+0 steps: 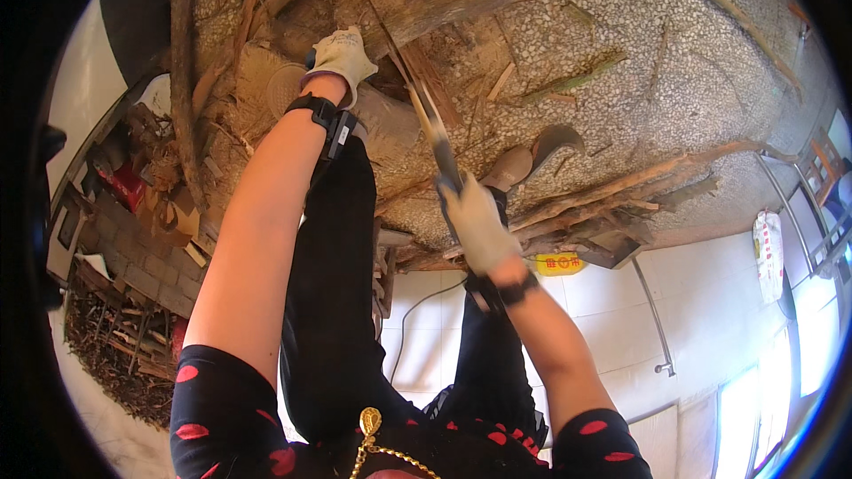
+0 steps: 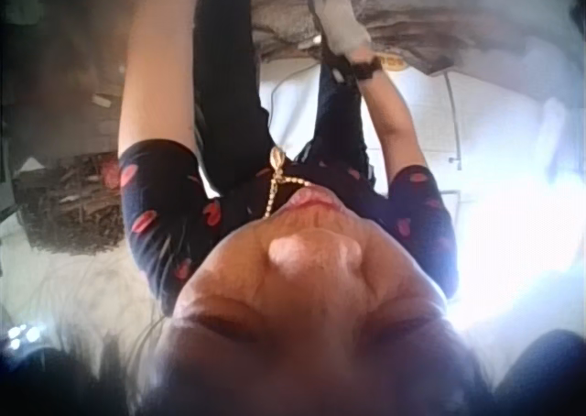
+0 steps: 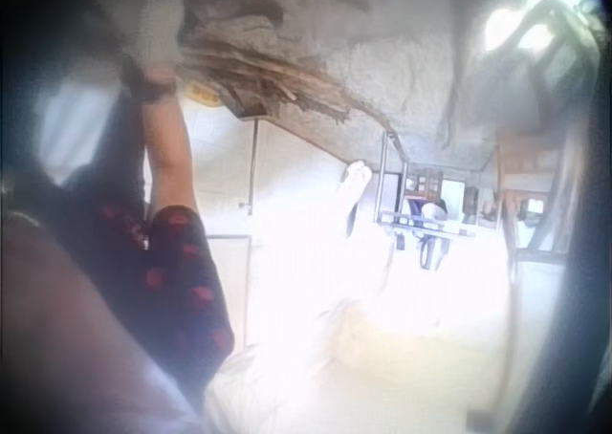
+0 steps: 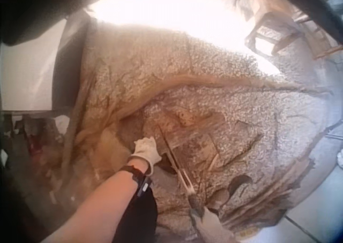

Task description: The person uses a reciprocating saw to cut a piece of wood lying on a rug in a cluttered room. They hold the wood steady with one hand while operating the saw with the other, cutting through the material.

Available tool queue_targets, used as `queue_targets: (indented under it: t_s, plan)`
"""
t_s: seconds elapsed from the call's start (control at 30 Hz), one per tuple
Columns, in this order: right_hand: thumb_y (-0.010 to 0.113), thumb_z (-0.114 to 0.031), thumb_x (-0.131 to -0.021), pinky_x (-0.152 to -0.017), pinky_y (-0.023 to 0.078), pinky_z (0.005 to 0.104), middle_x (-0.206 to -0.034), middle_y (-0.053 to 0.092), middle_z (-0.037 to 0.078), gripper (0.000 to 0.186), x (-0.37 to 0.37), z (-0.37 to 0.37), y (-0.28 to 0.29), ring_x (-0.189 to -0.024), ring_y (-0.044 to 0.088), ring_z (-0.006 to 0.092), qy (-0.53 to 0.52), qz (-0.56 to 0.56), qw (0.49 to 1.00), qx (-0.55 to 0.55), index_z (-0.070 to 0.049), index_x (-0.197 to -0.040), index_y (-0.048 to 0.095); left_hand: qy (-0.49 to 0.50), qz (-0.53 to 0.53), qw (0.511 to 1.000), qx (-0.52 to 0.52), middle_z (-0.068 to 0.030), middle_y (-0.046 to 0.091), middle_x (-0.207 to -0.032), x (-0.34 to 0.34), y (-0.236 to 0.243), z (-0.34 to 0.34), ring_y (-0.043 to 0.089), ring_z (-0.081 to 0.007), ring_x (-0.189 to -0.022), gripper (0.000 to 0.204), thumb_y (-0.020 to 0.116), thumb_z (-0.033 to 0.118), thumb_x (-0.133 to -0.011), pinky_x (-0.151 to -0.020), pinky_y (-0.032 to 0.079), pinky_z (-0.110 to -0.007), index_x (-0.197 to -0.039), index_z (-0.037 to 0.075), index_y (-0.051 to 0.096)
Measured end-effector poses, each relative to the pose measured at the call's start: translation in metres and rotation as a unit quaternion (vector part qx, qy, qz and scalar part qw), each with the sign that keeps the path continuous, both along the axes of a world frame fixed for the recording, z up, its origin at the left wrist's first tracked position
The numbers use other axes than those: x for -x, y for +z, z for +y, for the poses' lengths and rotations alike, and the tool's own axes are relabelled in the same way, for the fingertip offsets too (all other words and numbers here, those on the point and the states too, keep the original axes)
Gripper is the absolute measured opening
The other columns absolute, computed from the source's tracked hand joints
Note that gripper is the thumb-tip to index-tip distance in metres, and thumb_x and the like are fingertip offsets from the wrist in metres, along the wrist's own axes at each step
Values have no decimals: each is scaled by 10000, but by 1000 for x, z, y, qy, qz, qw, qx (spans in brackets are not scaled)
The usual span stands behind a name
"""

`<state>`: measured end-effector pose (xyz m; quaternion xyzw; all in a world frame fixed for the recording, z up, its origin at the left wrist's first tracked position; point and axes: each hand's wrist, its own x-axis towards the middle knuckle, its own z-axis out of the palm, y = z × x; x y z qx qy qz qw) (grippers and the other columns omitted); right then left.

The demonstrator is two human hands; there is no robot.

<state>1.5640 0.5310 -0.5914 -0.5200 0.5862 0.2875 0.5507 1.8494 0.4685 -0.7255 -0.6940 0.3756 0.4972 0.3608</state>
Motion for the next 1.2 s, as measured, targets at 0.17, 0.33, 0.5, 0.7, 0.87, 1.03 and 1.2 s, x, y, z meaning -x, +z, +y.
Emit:
queue_targets:
  t_s: [0.17,0.33,0.5,0.7,0.87,1.03,1.2]
  plan:
    - [599,-313,-875,-742,458,497,-886,612,279,405,35,3,50,-879,577,456,45,-26,998,34,36,-1060,510,-37,-10,999,20,-184,529,-1287,1,-6,8,562,-334,-1121,796,657,462,-787,-963,448,-485,-1382,25,361]
    - [559,-342,-907,-705,450,490,-845,615,256,401,-42,-40,-24,-827,581,427,62,30,997,-37,38,-1031,526,-49,-19,999,-3,-167,518,-1306,-1,-12,7,555,-324,-1133,810,641,478,-800,-950,469,-461,-1406,42,328]
    - [615,-151,-839,-830,454,463,-955,623,241,436,29,-11,50,-918,582,433,55,13,998,19,7,-1222,479,-35,-17,999,13,-180,519,-1301,0,-8,5,552,-341,-1132,828,628,486,-806,-1020,402,-505,-1426,52,292]
    - [564,-366,-896,-753,460,494,-954,603,308,438,-31,-39,13,-919,580,454,69,24,997,-4,34,-1068,512,-30,-13,999,3,-176,493,-1331,0,-11,6,539,-346,-1148,814,631,453,-812,-1020,398,-510,-1430,50,288]
    - [583,-348,-891,-687,486,445,-903,620,272,460,-60,-46,-28,-845,609,404,246,-88,961,88,39,-1129,515,-15,-5,1000,2,-180,501,-1319,0,-9,4,535,-341,-1156,800,655,445,-791,-1011,407,-502,-1398,34,335]
    - [603,-164,-869,-828,465,456,-1076,571,254,406,42,8,64,-1017,571,362,6,137,985,-104,33,-1208,499,-16,-13,999,40,-120,661,-1055,-2,-8,6,647,-301,-931,485,642,366,-784,-783,503,-458,-1158,62,598]
    - [571,-330,-900,-680,480,465,-869,616,279,400,-40,-39,-17,-810,601,425,-6,32,996,-89,38,-1050,526,-66,-9,995,67,-145,655,-1067,0,-19,17,645,-296,-949,415,612,337,-828,-843,491,-468,-1133,56,612]
